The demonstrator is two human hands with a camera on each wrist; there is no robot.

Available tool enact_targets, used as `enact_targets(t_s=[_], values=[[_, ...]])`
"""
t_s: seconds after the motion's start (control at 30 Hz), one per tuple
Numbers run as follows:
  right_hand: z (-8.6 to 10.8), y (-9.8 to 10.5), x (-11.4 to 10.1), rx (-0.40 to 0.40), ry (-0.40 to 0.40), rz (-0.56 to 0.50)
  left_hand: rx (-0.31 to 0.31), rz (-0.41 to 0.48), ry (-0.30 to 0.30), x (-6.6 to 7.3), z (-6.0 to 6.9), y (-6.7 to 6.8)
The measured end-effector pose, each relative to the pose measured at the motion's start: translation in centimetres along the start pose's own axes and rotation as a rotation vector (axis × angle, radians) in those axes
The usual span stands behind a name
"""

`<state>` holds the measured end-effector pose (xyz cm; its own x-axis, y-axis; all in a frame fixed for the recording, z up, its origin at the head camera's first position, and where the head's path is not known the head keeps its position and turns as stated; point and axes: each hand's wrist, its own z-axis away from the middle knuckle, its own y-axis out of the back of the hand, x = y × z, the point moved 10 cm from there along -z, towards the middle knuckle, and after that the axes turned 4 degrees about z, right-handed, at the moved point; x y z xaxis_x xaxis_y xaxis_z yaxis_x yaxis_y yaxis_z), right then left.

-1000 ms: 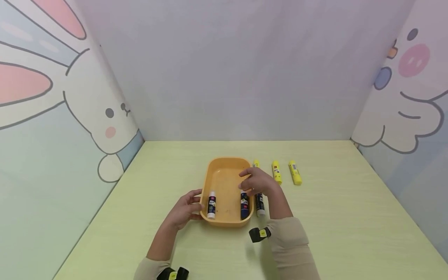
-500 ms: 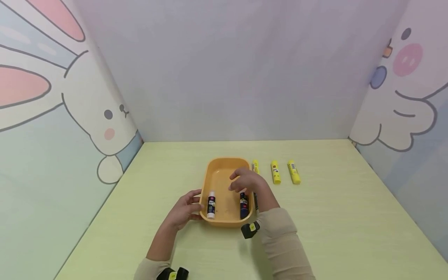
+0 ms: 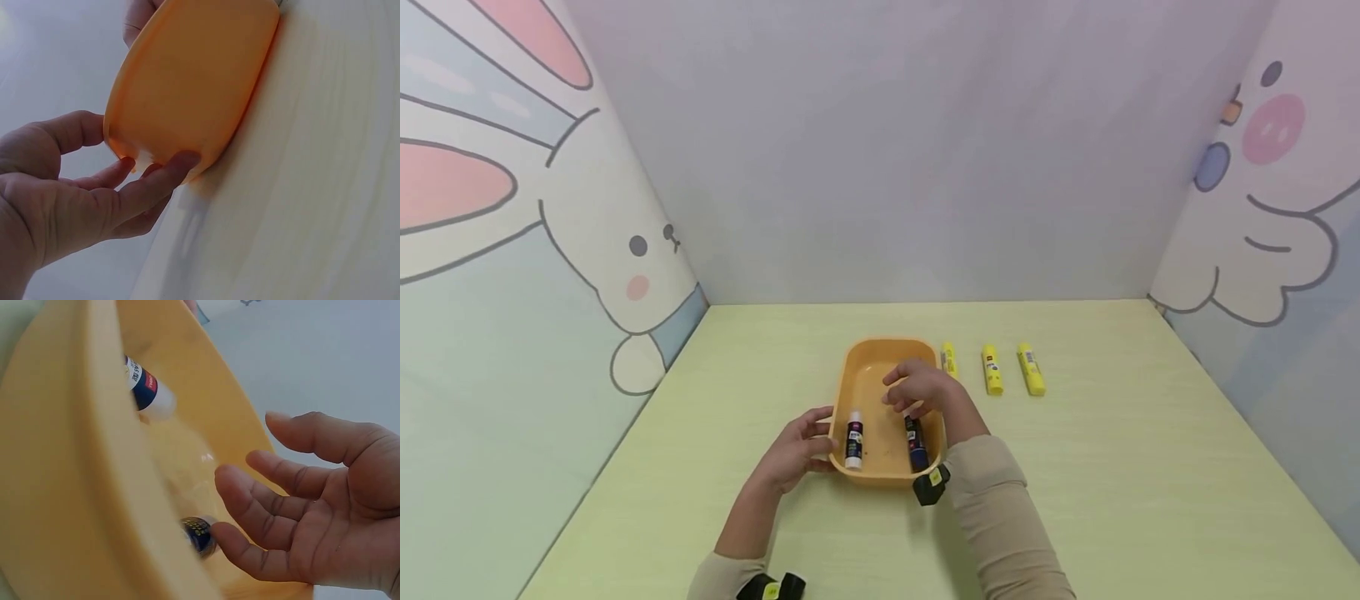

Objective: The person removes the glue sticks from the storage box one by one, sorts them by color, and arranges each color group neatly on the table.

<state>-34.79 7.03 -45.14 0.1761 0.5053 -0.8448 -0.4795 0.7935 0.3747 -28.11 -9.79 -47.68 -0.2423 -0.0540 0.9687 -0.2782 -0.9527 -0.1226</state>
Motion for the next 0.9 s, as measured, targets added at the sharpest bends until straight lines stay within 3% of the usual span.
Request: enact_targets(t_s=[0.33, 0.63, 0.9], values=[[-1.6, -1.7, -0.7, -0.15, -0.003, -0.09, 0.01, -0.02, -0.001, -0.2, -0.1, 0.2], [-1.5, 0.3, 0.7, -0.029, -0.136, -0.005, 0.005, -0.015, 0.007, -0.6, -0.3, 0.2], [-1.9, 0.1, 1.1, -0.056, -0.115, 0.047, -0.013, -0.005, 0.001, -0.3, -0.5, 0.2]])
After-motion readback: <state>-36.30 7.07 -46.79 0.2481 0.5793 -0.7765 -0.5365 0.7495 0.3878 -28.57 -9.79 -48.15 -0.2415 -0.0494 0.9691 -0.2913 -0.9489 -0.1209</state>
